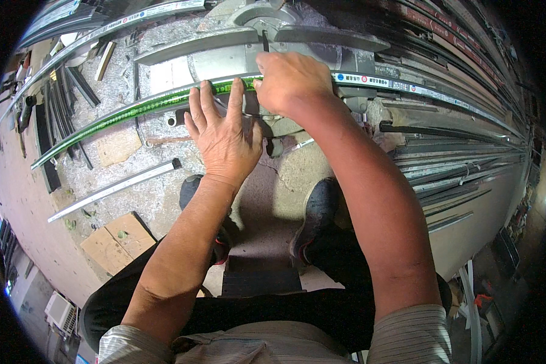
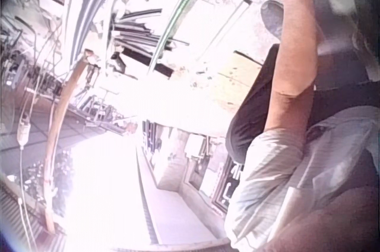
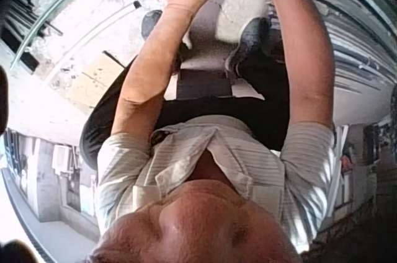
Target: The person measures and marks metal profiles using a tape measure and marker, then cuts them to size using a miter saw. The person repeats this process for multiple pieces, handling the profiles and tools throughout.
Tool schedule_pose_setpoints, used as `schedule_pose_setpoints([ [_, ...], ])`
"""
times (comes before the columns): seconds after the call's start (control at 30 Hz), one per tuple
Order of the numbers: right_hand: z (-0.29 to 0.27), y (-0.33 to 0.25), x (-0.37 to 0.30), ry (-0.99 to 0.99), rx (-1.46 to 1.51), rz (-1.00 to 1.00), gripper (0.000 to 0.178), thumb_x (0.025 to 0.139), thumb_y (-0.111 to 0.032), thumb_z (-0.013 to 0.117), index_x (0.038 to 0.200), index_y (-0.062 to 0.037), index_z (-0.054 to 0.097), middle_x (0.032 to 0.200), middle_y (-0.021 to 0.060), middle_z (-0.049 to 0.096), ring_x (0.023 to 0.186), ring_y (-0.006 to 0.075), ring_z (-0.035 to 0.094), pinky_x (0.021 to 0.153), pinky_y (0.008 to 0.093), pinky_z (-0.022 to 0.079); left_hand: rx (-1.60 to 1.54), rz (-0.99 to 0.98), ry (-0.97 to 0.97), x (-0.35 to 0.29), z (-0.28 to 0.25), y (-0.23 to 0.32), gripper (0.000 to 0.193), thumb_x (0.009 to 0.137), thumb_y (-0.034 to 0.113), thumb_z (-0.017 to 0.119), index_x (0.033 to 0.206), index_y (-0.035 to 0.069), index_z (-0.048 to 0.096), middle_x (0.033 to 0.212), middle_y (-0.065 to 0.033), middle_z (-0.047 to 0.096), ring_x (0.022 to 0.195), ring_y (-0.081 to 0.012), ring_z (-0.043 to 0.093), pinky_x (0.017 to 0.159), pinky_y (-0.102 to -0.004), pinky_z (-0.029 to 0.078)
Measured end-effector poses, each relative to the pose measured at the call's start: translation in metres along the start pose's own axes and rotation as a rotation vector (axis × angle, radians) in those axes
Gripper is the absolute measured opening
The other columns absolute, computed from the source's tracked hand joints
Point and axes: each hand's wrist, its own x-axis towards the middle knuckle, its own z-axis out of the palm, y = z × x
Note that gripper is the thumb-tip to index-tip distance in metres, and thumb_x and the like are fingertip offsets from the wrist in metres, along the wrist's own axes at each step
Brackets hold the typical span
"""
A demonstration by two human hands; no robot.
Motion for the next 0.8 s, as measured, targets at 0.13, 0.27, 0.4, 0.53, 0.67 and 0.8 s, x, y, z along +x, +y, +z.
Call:
schedule_pose_setpoints([
  [0.13,-0.0019,-0.0004,0.0008,-0.008,-0.001,-0.002,0.038,0.101,-0.038,0.072,0.131,-0.0153,0.074,0.125,0.0149,0.078,0.121,0.0354,0.074,0.101,0.0493,0.058,-0.001,-0.003,0.002,0.0001,-0.0010,0.0002,0.086,0.088,0.035,0.077,0.167,0.029,0.044,0.170,-0.0326,0.026,0.162,-0.0543,0.018,0.126,-0.0733,0.016],
  [0.27,-0.0026,-0.0009,-0.0008,0.005,0.001,-0.001,0.038,0.099,-0.038,0.073,0.130,-0.0152,0.074,0.125,0.0146,0.078,0.120,0.0356,0.074,0.101,0.0494,0.058,0.000,-0.015,-0.011,0.0003,-0.0025,0.0012,0.085,0.088,0.034,0.076,0.166,0.028,0.044,0.170,-0.0326,0.026,0.162,-0.0542,0.018,0.126,-0.0736,0.015],
  [0.4,-0.0018,-0.0002,-0.0004,0.016,0.005,-0.004,0.038,0.099,-0.038,0.073,0.129,-0.0151,0.075,0.125,0.0150,0.078,0.120,0.0360,0.074,0.101,0.0499,0.058,-0.013,-0.015,-0.013,0.0000,-0.0036,0.0010,0.084,0.088,0.034,0.076,0.166,0.029,0.044,0.170,-0.0329,0.025,0.162,-0.0542,0.018,0.126,-0.0740,0.014],
  [0.53,-0.0009,0.0011,0.0004,0.013,0.002,-0.016,0.038,0.098,-0.039,0.074,0.128,-0.0150,0.076,0.124,0.0153,0.078,0.118,0.0367,0.074,0.100,0.0502,0.058,-0.004,-0.010,-0.013,0.0000,-0.0036,0.0009,0.084,0.088,0.034,0.076,0.166,0.029,0.044,0.169,-0.0333,0.026,0.162,-0.0543,0.018,0.126,-0.0738,0.014],
  [0.67,0.0004,0.0016,0.0012,0.015,0.003,-0.012,0.038,0.098,-0.039,0.073,0.127,-0.0146,0.076,0.123,0.0154,0.078,0.117,0.0371,0.074,0.099,0.0505,0.058,-0.007,-0.013,-0.016,-0.0003,-0.0051,0.0018,0.084,0.088,0.034,0.076,0.166,0.029,0.044,0.169,-0.0332,0.025,0.161,-0.0543,0.019,0.126,-0.0736,0.014],
  [0.8,0.0011,0.0027,0.0013,0.023,0.007,-0.019,0.036,0.098,-0.039,0.073,0.123,-0.0139,0.076,0.121,0.0156,0.079,0.116,0.0373,0.075,0.098,0.0507,0.058,-0.012,-0.012,-0.013,-0.0002,-0.0046,0.0017,0.085,0.088,0.034,0.077,0.166,0.029,0.045,0.169,-0.0333,0.025,0.161,-0.0545,0.019,0.126,-0.0734,0.015],
])
